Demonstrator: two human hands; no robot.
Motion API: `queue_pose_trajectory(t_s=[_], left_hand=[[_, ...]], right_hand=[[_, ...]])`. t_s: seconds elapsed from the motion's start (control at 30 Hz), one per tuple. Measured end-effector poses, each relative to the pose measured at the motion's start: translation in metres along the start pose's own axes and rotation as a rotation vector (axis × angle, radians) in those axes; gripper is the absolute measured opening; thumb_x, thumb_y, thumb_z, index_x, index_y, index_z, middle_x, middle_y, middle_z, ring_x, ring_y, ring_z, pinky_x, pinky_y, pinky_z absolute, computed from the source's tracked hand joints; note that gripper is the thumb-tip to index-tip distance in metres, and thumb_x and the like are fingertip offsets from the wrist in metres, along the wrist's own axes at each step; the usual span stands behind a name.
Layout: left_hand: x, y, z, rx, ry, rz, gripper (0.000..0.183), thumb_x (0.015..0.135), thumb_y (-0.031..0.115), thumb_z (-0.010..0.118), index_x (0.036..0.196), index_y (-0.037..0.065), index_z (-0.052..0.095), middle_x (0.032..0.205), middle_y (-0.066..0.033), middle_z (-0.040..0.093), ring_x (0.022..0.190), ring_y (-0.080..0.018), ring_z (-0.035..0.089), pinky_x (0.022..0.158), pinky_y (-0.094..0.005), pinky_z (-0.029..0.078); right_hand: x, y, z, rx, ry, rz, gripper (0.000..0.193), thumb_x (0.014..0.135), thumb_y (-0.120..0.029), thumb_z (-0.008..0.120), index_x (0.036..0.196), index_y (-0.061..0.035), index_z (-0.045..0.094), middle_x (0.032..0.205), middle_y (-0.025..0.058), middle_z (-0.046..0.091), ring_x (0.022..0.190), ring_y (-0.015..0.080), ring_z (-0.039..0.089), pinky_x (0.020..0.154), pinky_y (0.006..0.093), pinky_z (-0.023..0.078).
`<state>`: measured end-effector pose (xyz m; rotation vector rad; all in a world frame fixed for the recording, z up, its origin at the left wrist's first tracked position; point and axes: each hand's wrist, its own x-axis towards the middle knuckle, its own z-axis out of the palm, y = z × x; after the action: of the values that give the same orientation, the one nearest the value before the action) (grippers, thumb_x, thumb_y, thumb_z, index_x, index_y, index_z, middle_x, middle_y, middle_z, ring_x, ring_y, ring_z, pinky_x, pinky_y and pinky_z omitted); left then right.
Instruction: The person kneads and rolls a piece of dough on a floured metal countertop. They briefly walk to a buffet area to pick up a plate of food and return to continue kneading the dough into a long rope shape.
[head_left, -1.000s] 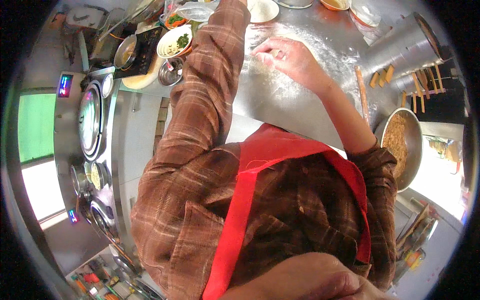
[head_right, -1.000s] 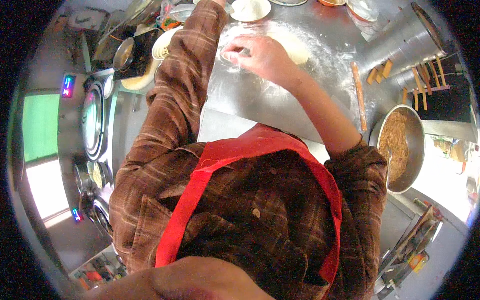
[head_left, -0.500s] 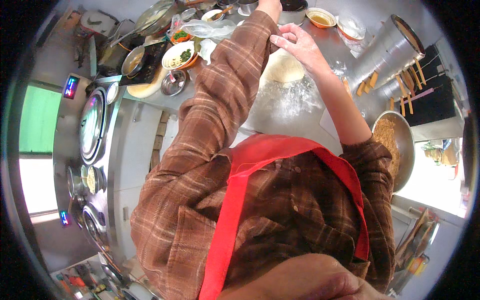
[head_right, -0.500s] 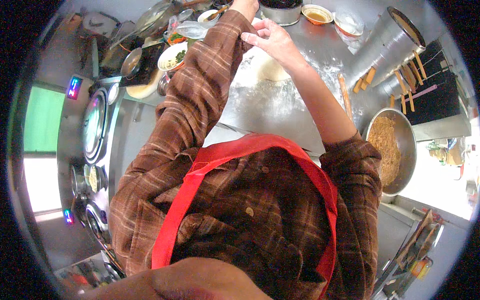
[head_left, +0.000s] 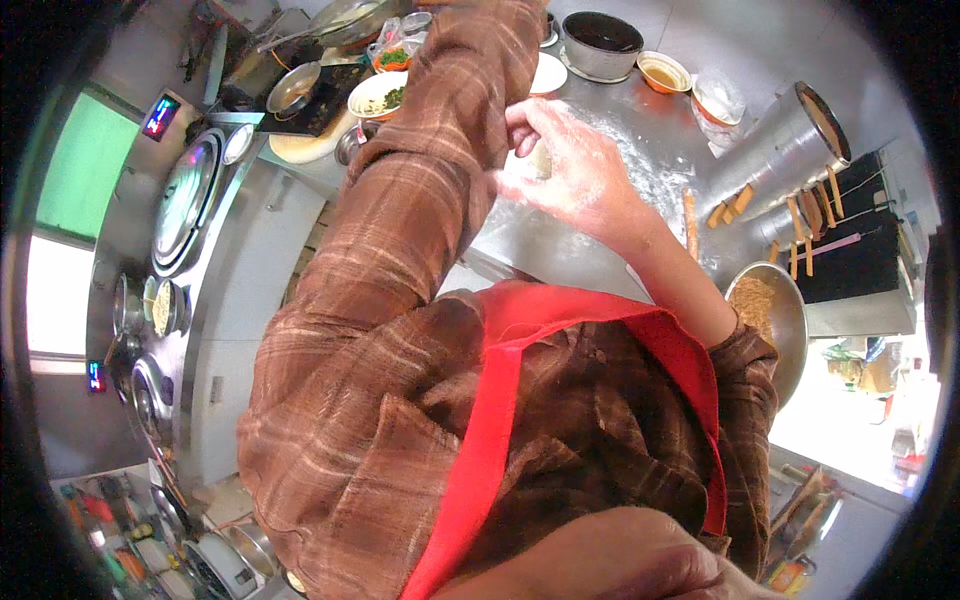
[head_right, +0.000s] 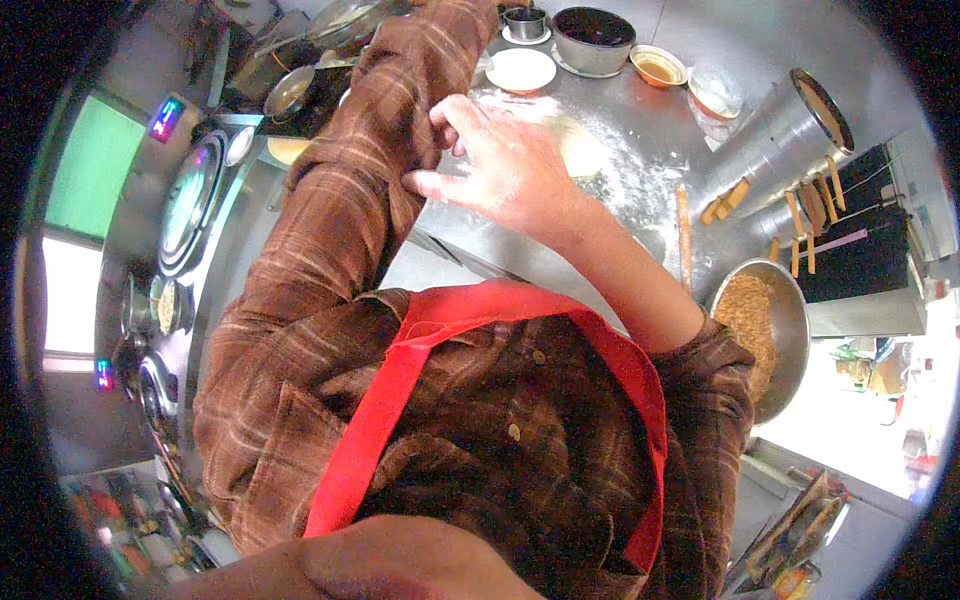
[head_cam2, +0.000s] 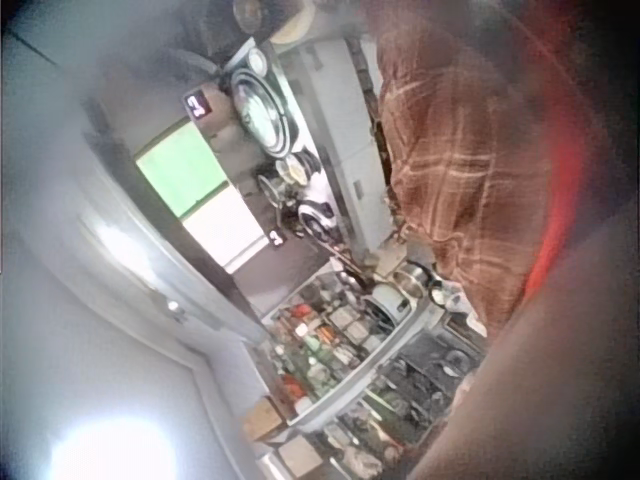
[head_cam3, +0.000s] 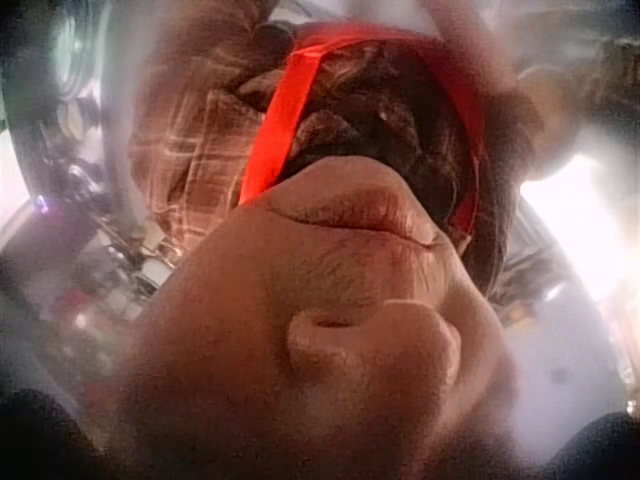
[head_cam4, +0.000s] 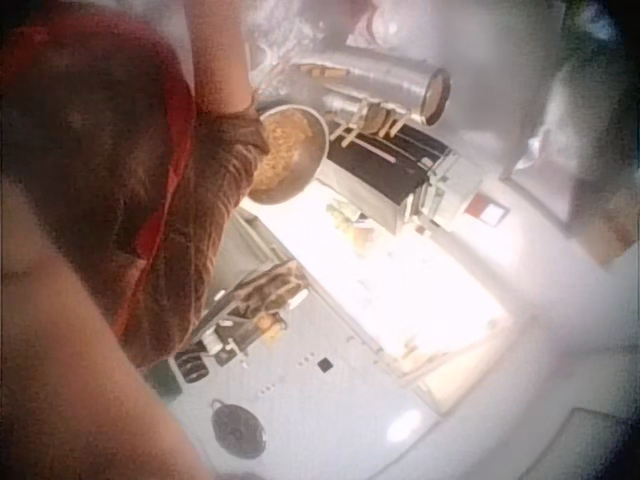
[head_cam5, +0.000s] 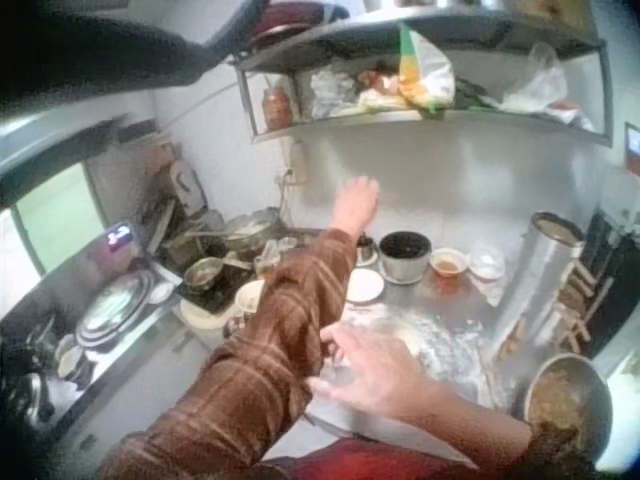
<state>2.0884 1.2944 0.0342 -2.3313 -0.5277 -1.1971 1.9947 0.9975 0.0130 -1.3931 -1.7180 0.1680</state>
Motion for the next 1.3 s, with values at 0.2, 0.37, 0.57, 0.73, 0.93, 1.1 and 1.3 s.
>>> queue_pose_trajectory(t_s=[0.2, 0.37, 0.57, 0.73, 0.93, 1.1, 1.3], left_hand=[[0.002, -0.026, 0.004, 0.15, -0.057, 0.048, 0.013, 0.079, 0.014, 0.047, 0.085, 0.012, 0.058, 0.088, -0.0094, 0.056, 0.086, -0.028, 0.056, 0.076, -0.0459, 0.044], [-0.012, -0.022, 0.027, 0.061, -0.129, -0.182, 0.015, 0.081, 0.017, 0.048, 0.086, 0.009, 0.06, 0.09, -0.0105, 0.059, 0.084, -0.0265, 0.056, 0.082, -0.0439, 0.043], [-0.053, -0.134, 0.058, -1.307, 0.135, -1.164, 0.021, 0.084, 0.025, 0.045, 0.087, 0.008, 0.057, 0.082, -0.0086, 0.058, 0.072, -0.0216, 0.054, 0.063, -0.0375, 0.044], [-0.052, -0.155, 0.014, -1.658, 0.324, -1.569, 0.023, 0.085, 0.027, 0.04, 0.091, 0.009, 0.054, 0.086, -0.0103, 0.056, 0.076, -0.0242, 0.053, 0.064, -0.0415, 0.044], [-0.075, -0.165, 0.04, -1.596, 0.21, -1.307, 0.027, 0.086, 0.023, 0.036, 0.1, 0.007, 0.052, 0.105, -0.016, 0.052, 0.101, -0.0293, 0.048, 0.086, -0.047, 0.039], [-0.118, -0.24, 0.016, 0.007, -0.302, -0.725, 0.027, 0.085, 0.022, 0.039, 0.101, 0.006, 0.054, 0.109, -0.0198, 0.052, 0.106, -0.0331, 0.047, 0.091, -0.0461, 0.037], [-0.04, -0.106, -0.071, -0.046, -0.087, -0.559, 0.021, 0.083, 0.018, 0.045, 0.096, 0.008, 0.058, 0.096, -0.0147, 0.058, 0.096, -0.0308, 0.054, 0.081, -0.0423, 0.044]], right_hand=[[0.014, -0.009, 0.0, 0.208, -0.032, 0.052, 0.015, 0.075, -0.019, 0.064, 0.081, -0.0072, 0.057, 0.069, 0.0009, 0.055, 0.06, 0.0116, 0.053, 0.056, 0.0265, 0.044], [-0.008, -0.049, -0.007, 0.475, -0.38, -0.145, 0.008, 0.073, -0.008, 0.062, 0.076, -0.006, 0.055, 0.059, 0.0028, 0.047, 0.051, 0.012, 0.044, 0.05, 0.0242, 0.039], [-0.015, -0.042, 0.003, 0.491, -0.343, -0.058, 0.012, 0.077, -0.014, 0.064, 0.084, -0.0057, 0.059, 0.063, 0.0025, 0.052, 0.057, 0.0103, 0.051, 0.055, 0.0245, 0.043], [-0.015, 0.022, 0.035, 0.663, -0.27, 0.291, 0.025, 0.082, -0.018, 0.062, 0.1, -0.0011, 0.058, 0.085, 0.0055, 0.059, 0.076, 0.0083, 0.054, 0.065, 0.0255, 0.047], [-0.009, 0.008, 0.068, 0.771, -0.335, 0.41, 0.028, 0.077, -0.02, 0.065, 0.094, 0.001, 0.058, 0.071, 0.0079, 0.061, 0.063, 0.0151, 0.057, 0.062, 0.0296, 0.048], [-0.016, -0.036, 0.071, 0.522, -0.895, 0.003, 0.023, 0.071, -0.016, 0.056, 0.087, 0.0004, 0.061, 0.076, 0.0197, 0.062, 0.065, 0.0291, 0.059, 0.065, 0.0397, 0.048], [-0.01, -0.023, 0.049, 0.588, -0.994, 0.157, 0.019, 0.075, -0.014, 0.055, 0.085, 0.0004, 0.061, 0.072, 0.0118, 0.062, 0.062, 0.0164, 0.058, 0.059, 0.029, 0.047]])
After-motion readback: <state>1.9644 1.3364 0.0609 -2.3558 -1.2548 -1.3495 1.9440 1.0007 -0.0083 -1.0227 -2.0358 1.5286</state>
